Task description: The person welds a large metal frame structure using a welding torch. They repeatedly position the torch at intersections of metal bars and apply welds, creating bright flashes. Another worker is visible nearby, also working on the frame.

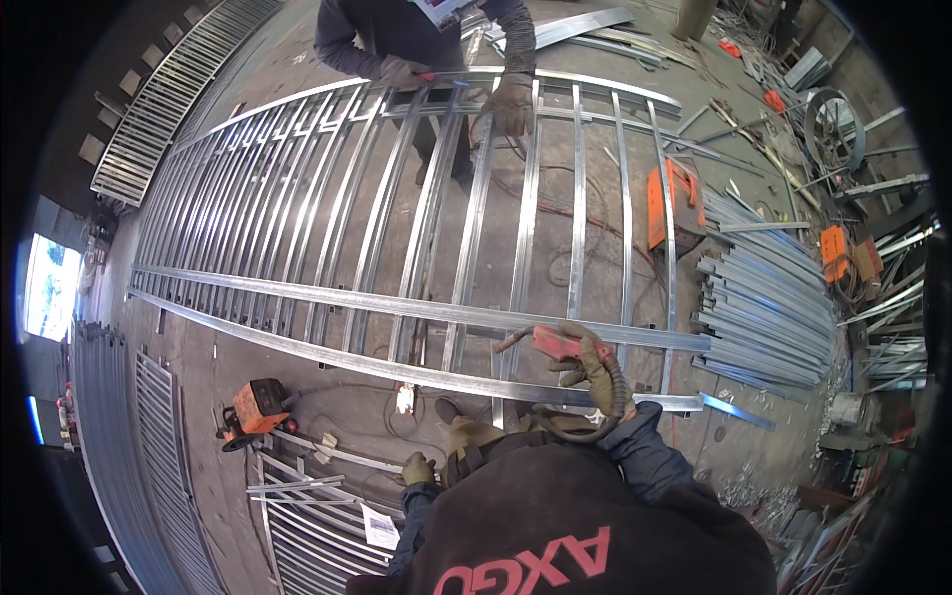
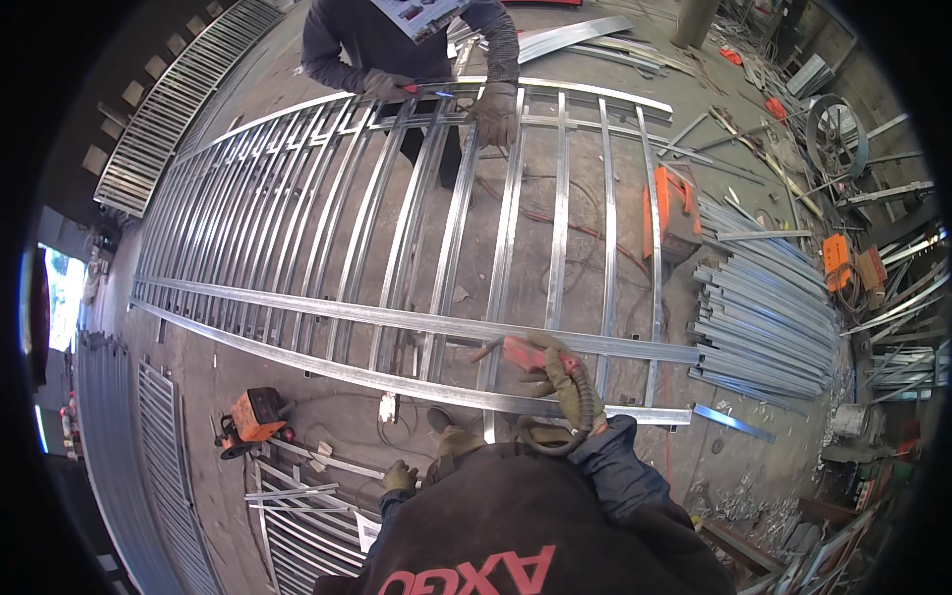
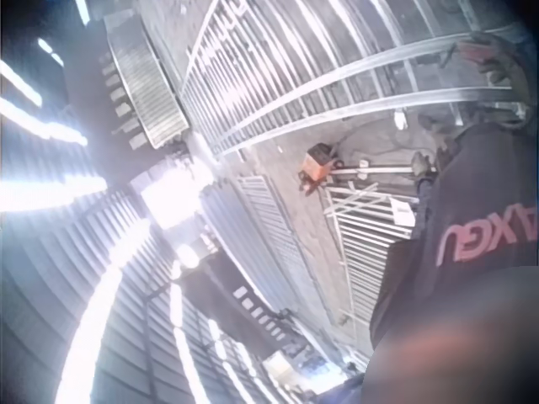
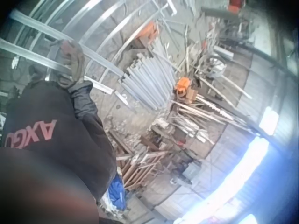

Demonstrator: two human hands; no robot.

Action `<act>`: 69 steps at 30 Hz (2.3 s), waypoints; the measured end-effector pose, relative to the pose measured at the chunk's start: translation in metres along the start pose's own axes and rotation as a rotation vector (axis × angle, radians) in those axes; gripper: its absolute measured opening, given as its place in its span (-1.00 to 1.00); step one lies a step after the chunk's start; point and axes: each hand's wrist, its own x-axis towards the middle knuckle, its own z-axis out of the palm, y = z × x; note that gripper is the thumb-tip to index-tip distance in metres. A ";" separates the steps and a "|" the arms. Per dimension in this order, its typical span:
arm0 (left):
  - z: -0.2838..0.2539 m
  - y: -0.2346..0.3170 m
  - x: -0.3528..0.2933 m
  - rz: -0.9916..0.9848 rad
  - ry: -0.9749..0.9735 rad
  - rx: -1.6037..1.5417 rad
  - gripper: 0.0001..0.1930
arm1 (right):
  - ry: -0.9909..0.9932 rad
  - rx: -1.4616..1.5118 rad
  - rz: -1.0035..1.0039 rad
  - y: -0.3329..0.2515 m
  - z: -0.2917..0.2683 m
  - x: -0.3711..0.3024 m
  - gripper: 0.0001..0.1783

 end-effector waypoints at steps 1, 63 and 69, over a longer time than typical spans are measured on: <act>-0.003 -0.005 0.001 0.098 -0.025 0.165 -0.64 | 0.002 -0.010 0.008 0.001 -0.001 0.000 -0.27; -0.062 0.047 -0.095 0.030 0.025 0.250 -0.69 | 0.119 0.692 0.153 0.099 0.044 0.028 -0.26; -0.065 0.044 -0.096 0.118 0.015 0.316 -0.65 | 0.102 0.656 0.170 0.100 0.042 0.030 -0.29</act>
